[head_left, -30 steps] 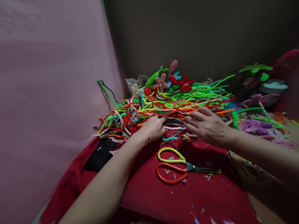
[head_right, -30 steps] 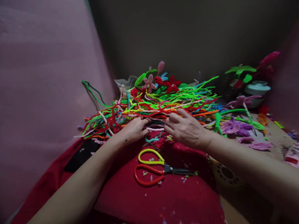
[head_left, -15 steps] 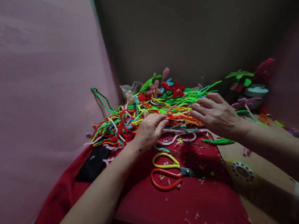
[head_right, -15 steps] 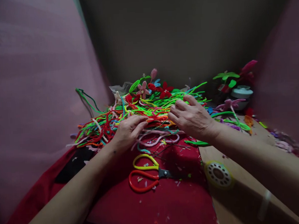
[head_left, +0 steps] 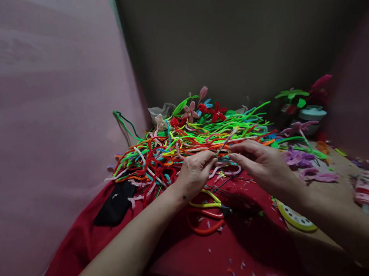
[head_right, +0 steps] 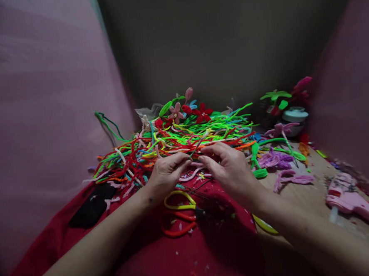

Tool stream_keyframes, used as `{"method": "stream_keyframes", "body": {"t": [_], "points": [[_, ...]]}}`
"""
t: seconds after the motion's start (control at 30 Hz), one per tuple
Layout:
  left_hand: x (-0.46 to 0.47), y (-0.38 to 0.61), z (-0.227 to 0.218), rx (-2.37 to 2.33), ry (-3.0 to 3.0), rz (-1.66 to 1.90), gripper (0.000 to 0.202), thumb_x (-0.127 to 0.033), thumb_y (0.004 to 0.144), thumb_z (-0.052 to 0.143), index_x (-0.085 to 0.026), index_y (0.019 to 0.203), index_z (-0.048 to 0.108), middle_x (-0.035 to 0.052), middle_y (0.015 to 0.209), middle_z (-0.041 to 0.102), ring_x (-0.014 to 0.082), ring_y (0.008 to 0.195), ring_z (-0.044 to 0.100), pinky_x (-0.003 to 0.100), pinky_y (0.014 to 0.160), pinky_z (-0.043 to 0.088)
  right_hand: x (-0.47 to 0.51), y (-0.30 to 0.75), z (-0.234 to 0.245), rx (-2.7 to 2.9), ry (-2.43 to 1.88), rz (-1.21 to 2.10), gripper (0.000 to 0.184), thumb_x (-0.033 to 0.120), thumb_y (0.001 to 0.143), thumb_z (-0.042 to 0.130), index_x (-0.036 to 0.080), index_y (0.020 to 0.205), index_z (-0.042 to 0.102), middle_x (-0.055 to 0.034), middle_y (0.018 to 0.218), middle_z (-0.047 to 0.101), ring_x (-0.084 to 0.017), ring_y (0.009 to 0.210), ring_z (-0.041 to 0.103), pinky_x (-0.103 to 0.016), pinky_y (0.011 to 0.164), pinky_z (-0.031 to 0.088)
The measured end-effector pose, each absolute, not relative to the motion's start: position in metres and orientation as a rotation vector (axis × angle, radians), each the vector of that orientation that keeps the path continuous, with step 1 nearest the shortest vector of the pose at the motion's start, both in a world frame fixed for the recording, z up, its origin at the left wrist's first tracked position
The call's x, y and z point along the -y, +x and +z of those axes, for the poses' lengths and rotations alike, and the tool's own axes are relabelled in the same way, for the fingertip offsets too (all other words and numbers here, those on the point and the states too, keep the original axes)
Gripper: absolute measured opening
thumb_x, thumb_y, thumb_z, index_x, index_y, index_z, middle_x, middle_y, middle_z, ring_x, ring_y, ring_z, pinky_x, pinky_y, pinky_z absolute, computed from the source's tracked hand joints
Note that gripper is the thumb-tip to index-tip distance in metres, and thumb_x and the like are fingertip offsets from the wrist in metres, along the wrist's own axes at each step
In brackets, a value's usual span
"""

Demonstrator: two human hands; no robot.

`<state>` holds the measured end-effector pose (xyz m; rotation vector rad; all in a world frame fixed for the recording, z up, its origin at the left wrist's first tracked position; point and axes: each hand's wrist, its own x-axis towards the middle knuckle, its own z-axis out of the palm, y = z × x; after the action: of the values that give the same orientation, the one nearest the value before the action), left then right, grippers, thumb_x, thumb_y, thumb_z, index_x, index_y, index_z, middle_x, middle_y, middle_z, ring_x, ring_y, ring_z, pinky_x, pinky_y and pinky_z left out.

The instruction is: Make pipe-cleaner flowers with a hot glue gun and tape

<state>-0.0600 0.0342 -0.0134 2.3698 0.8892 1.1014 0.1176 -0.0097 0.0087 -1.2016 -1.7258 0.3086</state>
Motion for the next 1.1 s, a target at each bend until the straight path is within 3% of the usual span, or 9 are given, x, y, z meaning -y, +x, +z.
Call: {"method": "stream_keyframes", "body": {"t": [0.1, 0.17, 0.33, 0.63, 0.87, 1.1], "points": [[-0.028, -0.057, -0.011, -0.794, 2.277, 1.048, 0.014, -0.023, 0.084, 0.051, -0.015, 0.078, 0.062, -0.0021, 0.064, 0.053, 0.0083, 0.06, 0.047, 0.019, 0.059, 0.037, 0.007, 0.111, 0.0, 1.376, -1.051, 1.135, 0.02, 0.032, 0.076, 0.064, 0.018, 0.09, 0.066, -0.0032, 0.082, 0.065, -0.016, 0.071, 0.06, -0.029, 0.065, 0.047], [-0.024, -0.055, -0.011, -0.775, 2.239, 1.03, 0.016, -0.024, 0.083, 0.051, -0.015, 0.074, 0.061, -0.0032, 0.061, 0.049, 0.0076, 0.057, 0.043, 0.018, 0.056, 0.035, 0.004, 0.107, -0.004, 1.203, -0.917, 1.304, 0.016, 0.029, 0.073, 0.068, 0.017, 0.085, 0.068, -0.0007, 0.073, 0.063, -0.012, 0.064, 0.056, -0.025, 0.059, 0.044], [-0.019, -0.052, -0.012, -0.752, 2.119, 1.026, 0.019, -0.024, 0.084, 0.05, -0.015, 0.069, 0.058, -0.0042, 0.059, 0.042, 0.0069, 0.056, 0.037, 0.019, 0.055, 0.032, 0.005, 0.1, -0.006, 1.107, -0.87, 1.198, 0.011, 0.026, 0.072, 0.07, 0.015, 0.074, 0.07, 0.0035, 0.054, 0.052, -0.006, 0.049, 0.043, -0.02, 0.047, 0.033], [-0.008, -0.042, -0.006, -0.723, 1.543, 1.018, 0.017, -0.025, 0.08, 0.053, -0.016, 0.066, 0.057, -0.0057, 0.054, 0.041, 0.0049, 0.047, 0.031, 0.019, 0.047, 0.027, 0.011, 0.086, 0.0, 0.87, -0.761, 1.216, 0.009, 0.02, 0.063, 0.075, 0.015, 0.065, 0.068, 0.002, 0.058, 0.06, -0.006, 0.049, 0.051, -0.018, 0.046, 0.041], [-0.002, -0.034, -0.003, -0.732, 1.228, 0.986, 0.019, -0.03, 0.074, 0.061, -0.015, 0.064, 0.059, -0.0069, 0.046, 0.042, 0.0023, 0.036, 0.028, 0.018, 0.037, 0.02, 0.012, 0.085, -0.004, 0.914, -0.772, 1.142, 0.009, 0.02, 0.068, 0.072, 0.016, 0.064, 0.066, 0.0026, 0.054, 0.061, -0.007, 0.046, 0.052, -0.018, 0.046, 0.044], [-0.007, -0.034, -0.012, -0.733, 1.221, 0.961, 0.023, -0.037, 0.075, 0.06, -0.015, 0.071, 0.059, -0.0045, 0.054, 0.049, 0.0024, 0.036, 0.032, 0.017, 0.035, 0.023, 0.016, 0.084, -0.008, 0.969, -0.794, 1.098, 0.01, 0.023, 0.07, 0.071, 0.016, 0.066, 0.065, 0.0022, 0.055, 0.063, -0.008, 0.044, 0.056, -0.019, 0.046, 0.048]]}}
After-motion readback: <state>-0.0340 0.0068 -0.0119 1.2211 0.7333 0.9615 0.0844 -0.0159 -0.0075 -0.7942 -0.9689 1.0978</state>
